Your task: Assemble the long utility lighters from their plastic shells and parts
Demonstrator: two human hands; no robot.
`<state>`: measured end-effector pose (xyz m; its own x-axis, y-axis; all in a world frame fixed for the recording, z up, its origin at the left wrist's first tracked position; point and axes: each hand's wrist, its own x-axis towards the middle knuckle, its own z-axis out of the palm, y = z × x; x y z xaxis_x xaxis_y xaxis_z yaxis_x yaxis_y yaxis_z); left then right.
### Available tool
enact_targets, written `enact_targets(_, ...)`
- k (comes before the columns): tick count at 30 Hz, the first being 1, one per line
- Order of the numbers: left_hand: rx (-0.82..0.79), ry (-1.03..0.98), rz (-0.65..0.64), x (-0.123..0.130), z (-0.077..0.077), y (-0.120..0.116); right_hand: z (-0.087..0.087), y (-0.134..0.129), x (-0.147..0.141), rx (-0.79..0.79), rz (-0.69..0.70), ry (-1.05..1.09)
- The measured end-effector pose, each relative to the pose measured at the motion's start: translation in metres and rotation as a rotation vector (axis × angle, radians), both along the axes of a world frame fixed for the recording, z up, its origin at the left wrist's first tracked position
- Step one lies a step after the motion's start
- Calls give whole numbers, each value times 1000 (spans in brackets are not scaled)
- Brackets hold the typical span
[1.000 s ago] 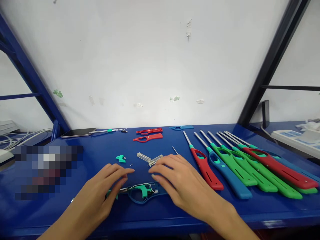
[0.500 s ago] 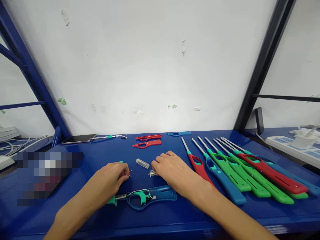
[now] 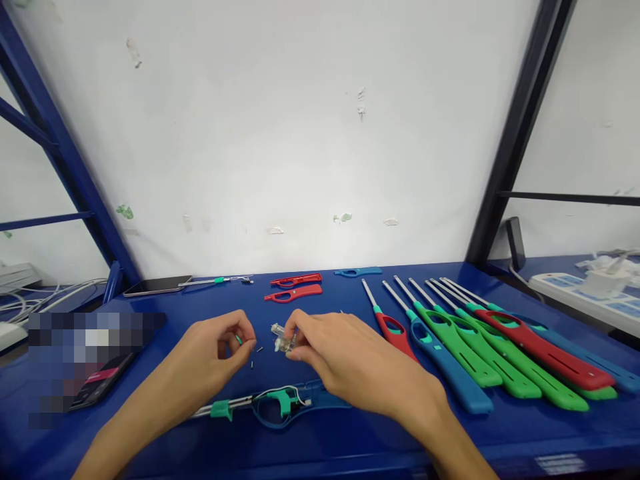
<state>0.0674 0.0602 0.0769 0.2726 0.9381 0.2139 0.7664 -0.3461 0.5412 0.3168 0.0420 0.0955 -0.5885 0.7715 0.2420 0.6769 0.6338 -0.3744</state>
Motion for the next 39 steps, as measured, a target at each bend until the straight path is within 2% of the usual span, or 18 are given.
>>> enact_targets(5, -9, -257, -25, 9, 12, -5, -2, -1, -3, -104, 8, 57)
enact_targets(9, -56, -555, -89, 14, 10, -5, -3, 0, -2, -84, 3, 103)
enact_targets(14, -98, -732, -145, 17, 7, -3, -2, 1, -3, -3, 38, 180)
enact_targets(21, -126, -727, -197, 16, 7, -4, -2, 1, -2, 77, 71, 254)
enact_targets(26, -154, -716, -171, 14, 12, -6, -3, 2, -2, 112, 91, 277)
enact_targets(35, -78, -699, -193, 14, 9, -5, -7, 6, 0, 187, 88, 247)
enact_targets(39, 20, -639, -184, 16, 9, -10, -7, 6, -1, 168, 98, 247)
